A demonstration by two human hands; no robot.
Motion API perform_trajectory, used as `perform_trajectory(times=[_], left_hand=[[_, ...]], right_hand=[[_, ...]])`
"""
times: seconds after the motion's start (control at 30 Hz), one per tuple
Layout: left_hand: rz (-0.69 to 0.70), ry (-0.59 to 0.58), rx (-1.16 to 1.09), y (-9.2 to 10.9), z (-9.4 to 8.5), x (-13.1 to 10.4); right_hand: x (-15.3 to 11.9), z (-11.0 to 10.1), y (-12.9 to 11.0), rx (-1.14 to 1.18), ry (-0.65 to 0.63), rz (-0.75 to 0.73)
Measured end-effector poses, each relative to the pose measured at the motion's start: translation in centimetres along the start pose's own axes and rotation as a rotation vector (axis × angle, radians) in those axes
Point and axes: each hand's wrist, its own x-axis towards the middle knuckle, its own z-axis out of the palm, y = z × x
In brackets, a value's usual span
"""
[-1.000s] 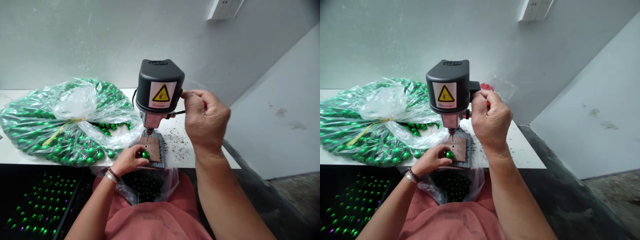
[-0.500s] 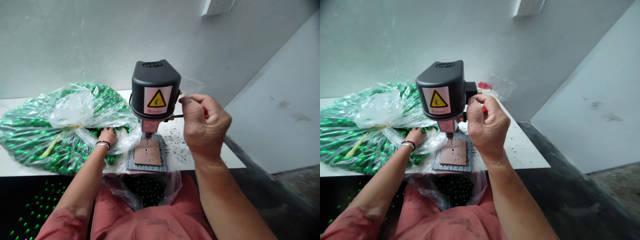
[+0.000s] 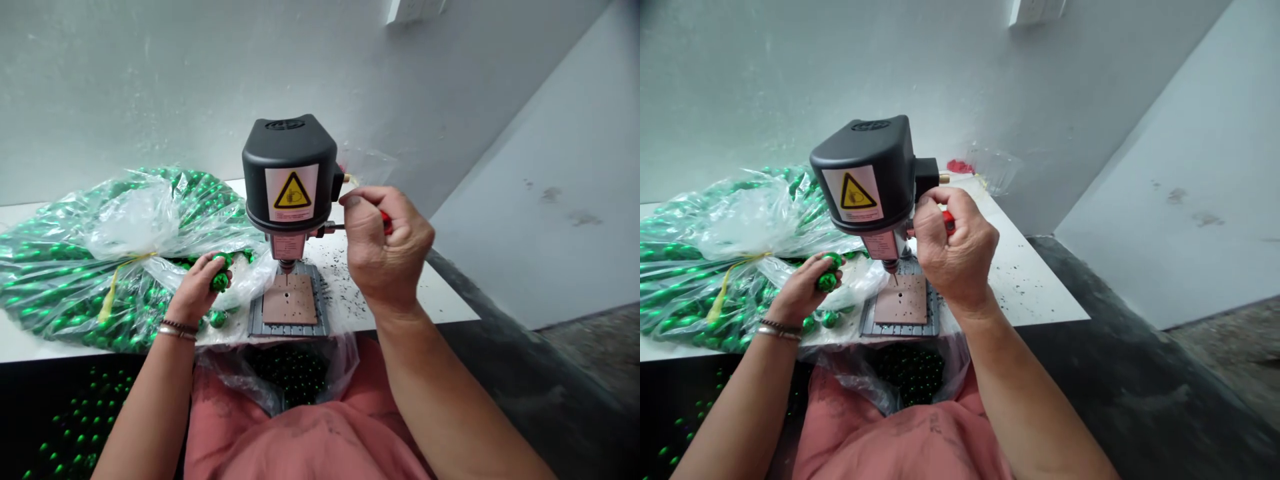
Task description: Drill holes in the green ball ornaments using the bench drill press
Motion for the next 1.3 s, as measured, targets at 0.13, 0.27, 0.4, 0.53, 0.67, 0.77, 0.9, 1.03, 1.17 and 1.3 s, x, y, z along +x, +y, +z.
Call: perform_trajectory(times=[0.13,0.27,0.4,0.53,0.67,0.77,0.9,1.03,1.17,1.3], left_hand=[[-0.318,-0.175,-0.641,0.6,2.3,-4.3],[-0.497,-0.183,-0.725,-0.7,4.7,-6.5],[-0.588,-0.167,-0.710,-2.3,5.6,-7.6],[-0.646,-0.132,-0.767,-3.3,5.6,-8.1],[-0.704,-0.110,-0.819,-3.8,5.5,-8.3],[-0.779,-0.214,-0.814,-4.1,5.7,-8.5],[-0.755,-0.318,-0.846,-4.2,6.0,-9.0],[-0.713,-0.232,-0.851,-4.2,6.3,-9.3],[-0.651,-0.155,-0.770,-4.0,6.4,-9.4],[-0.659,-0.124,-0.685,-3.7,6.3,-9.3]], right_hand=[[1.4,0.2,0.1,0.016,-0.060,-0.003],[4.2,1.1,0.2,-0.063,-0.160,0.116],[6.7,2.4,0.7,-0.143,-0.236,0.244],[7.3,3.3,1.3,-0.117,-0.217,0.248],[7.0,3.4,1.4,-0.106,-0.174,0.242],[7.0,3.4,1.4,-0.085,-0.170,0.233],[6.9,3.5,1.5,-0.084,-0.147,0.216],[6.9,3.5,1.6,-0.069,-0.163,0.207],[6.8,3.3,1.7,-0.051,-0.171,0.199],[6.6,3.1,1.7,0.013,-0.174,0.190]])
